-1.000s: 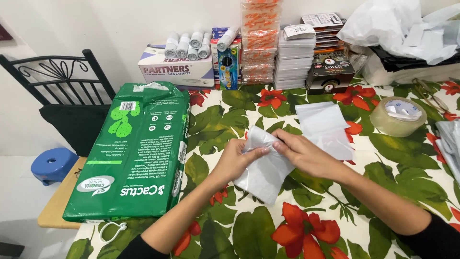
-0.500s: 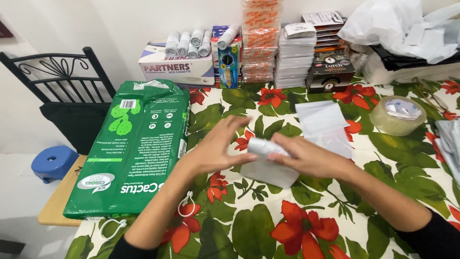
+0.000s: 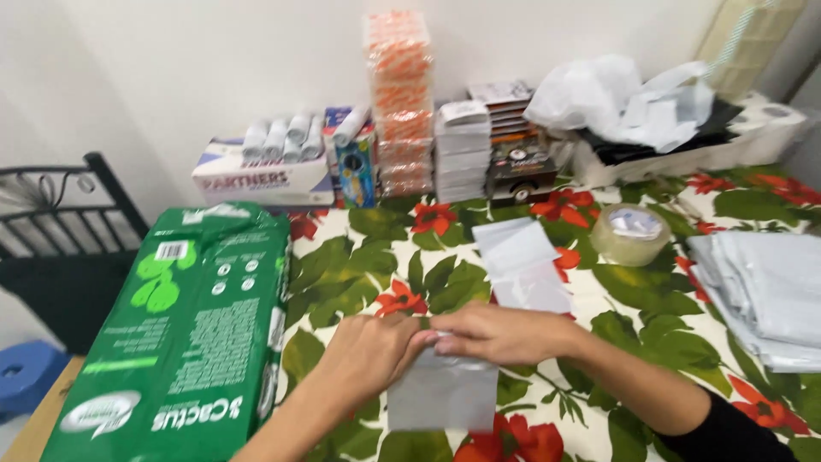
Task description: The person is smoothing out and folding individual plastic bags into small, neat rectangles on a table.
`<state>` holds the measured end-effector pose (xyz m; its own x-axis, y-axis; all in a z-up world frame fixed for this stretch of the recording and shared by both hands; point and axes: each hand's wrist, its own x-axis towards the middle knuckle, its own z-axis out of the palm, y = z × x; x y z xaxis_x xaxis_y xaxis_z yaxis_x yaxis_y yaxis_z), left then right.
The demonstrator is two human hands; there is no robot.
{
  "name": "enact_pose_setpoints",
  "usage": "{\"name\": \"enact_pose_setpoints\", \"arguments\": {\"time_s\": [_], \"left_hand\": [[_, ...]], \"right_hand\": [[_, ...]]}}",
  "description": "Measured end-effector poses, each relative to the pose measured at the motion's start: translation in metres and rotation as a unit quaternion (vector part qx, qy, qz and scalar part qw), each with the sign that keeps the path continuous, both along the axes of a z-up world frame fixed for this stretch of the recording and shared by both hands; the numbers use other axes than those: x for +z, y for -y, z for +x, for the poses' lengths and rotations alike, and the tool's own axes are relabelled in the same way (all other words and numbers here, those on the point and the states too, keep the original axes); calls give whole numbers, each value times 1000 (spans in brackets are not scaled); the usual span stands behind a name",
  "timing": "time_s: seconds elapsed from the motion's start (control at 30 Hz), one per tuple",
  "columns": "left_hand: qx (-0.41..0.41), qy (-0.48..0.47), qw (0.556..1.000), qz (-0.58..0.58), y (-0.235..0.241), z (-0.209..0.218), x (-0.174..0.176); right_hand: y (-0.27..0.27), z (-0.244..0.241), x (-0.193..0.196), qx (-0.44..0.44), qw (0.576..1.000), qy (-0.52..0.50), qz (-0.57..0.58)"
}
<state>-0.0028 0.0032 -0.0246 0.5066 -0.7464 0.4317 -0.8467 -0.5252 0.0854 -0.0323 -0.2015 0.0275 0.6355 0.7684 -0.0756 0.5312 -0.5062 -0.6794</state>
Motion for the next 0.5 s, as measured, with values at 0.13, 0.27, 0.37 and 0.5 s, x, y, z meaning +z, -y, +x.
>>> {"name": "enact_pose_setpoints", "arguments": {"time_s": [0.13, 0.27, 0.37, 0.5], "left_hand": [[59, 47, 997, -24, 7, -1, -19], [130, -110, 985, 15, 10, -12, -2], [158, -166, 968, 103, 3, -14, -12], [163, -114, 934, 296, 8, -23, -12]], "right_hand": [[-16, -14, -1, -100, 977, 109, -152], [-21, -13, -9, -122, 965, 169, -162], [-20, -8, -20, -96, 958, 192, -193], [-24, -9, -25, -83, 953, 163, -240]]}}
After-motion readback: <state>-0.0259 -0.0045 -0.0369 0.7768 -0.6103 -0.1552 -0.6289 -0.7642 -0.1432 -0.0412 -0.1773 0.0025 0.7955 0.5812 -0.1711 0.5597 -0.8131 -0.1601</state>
